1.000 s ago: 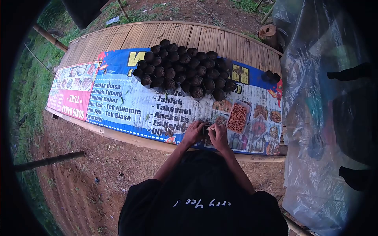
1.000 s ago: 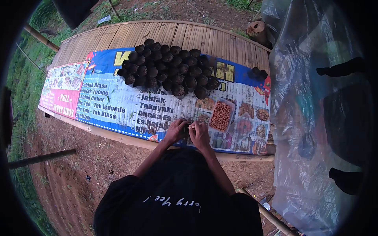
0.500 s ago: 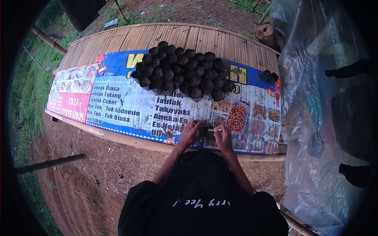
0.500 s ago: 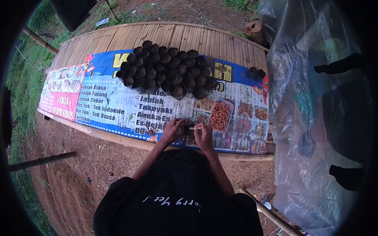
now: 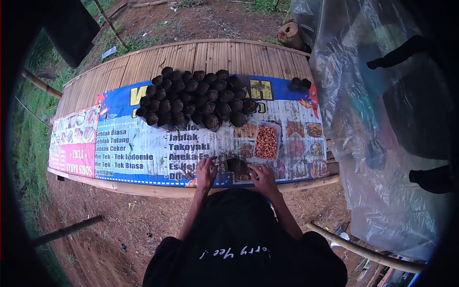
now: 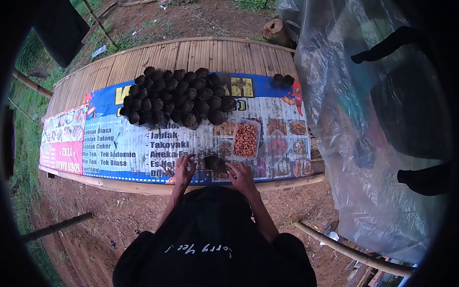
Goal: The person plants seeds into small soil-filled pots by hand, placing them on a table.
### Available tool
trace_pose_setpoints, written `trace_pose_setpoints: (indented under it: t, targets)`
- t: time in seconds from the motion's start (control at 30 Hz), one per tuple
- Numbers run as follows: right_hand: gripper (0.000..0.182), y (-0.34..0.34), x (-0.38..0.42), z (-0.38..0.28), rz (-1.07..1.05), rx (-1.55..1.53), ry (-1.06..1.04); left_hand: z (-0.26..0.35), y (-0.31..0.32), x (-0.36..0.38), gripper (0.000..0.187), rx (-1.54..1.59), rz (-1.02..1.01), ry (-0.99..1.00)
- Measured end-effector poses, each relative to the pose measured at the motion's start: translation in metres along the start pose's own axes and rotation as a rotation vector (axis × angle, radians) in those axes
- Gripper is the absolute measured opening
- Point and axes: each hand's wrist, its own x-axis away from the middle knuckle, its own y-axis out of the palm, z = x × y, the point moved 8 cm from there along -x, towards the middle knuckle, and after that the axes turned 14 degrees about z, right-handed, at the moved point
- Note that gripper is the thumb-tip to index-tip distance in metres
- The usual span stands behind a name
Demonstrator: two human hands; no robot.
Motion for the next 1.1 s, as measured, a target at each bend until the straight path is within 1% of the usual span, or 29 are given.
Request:
trace_pose_setpoints:
  t: [0.03,0.1,0.13,0.17,0.2,0.23,0.27,0.3,0.33,0.4,0.43,0.5,0.63,0.7,0.73,0.8,0.9,1.0,1.1]
  targets:
    - [0.035,-0.003,-0.004,0.003,0.009,0.008,0.003,0.003,-0.001,0.0,0.041,-0.007,0.025,0.032]
    - [0.036,-0.017,-0.015,0.022,0.178,-0.054,0.17,-0.001,0.007,0.005,0.038,-0.007,-0.009,0.011]
    - [0.036,-0.016,-0.022,0.03,0.181,-0.053,0.17,-0.004,0.01,0.006,0.034,0.026,-0.018,-0.012]
    - [0.035,-0.02,-0.03,0.042,0.253,-0.074,0.22,-0.007,0.012,0.008,0.03,0.058,-0.027,-0.035]
    - [0.034,-0.024,-0.037,0.055,0.326,-0.095,0.271,-0.005,0.011,0.008,0.03,0.057,-0.026,-0.032]
    - [0.034,-0.023,-0.044,0.061,0.33,-0.096,0.271,-0.002,0.009,0.006,0.025,0.045,-0.018,-0.047]
    - [0.032,-0.021,-0.054,0.063,0.301,-0.091,0.211,0.001,0.007,0.004,0.021,0.034,-0.01,-0.06]
    - [0.031,-0.02,-0.062,0.059,0.271,-0.087,0.151,0.002,0.007,0.003,0.021,0.035,-0.01,-0.056]
    - [0.031,-0.021,-0.069,0.059,0.275,-0.087,0.149,0.003,0.006,0.003,0.019,0.02,-0.006,-0.057]
    - [0.029,-0.008,-0.076,0.055,0.142,-0.013,0.062,0.005,0.004,0.002,0.017,0.006,0.001,-0.058]
    - [0.029,-0.006,-0.078,0.057,0.143,-0.014,0.058,0.007,0.003,0.002,0.017,0.016,0.002,-0.051]
    - [0.029,0.002,-0.081,0.064,0.124,-0.053,0.122,0.007,0.003,0.002,0.017,0.026,0.007,-0.045]
    - [0.026,-0.006,-0.084,0.061,0.166,-0.052,0.108,0.005,0.004,0.003,0.017,0.052,0.023,-0.029]
    - [0.021,-0.012,-0.084,0.053,0.201,0.05,0.028,0.003,0.004,0.003,0.017,0.05,0.017,-0.036]
    - [0.021,-0.012,-0.083,0.052,0.2,0.047,0.028,0.003,0.004,0.003,0.018,0.044,0.013,-0.032]
    - [0.016,-0.004,-0.081,0.047,0.13,0.088,-0.056,0.003,0.005,0.003,0.019,0.036,0.005,-0.026]
    - [0.013,0.002,-0.078,0.047,0.197,0.146,-0.056,0.002,0.01,0.004,0.02,0.029,-0.023,-0.014]
    - [0.013,0.007,-0.08,0.054,0.162,0.149,-0.016,-0.001,0.011,0.006,0.02,0.022,-0.033,-0.023]
    - [0.012,-0.001,-0.08,0.047,0.213,0.134,-0.05,-0.007,0.014,0.006,0.021,0.038,-0.038,-0.042]
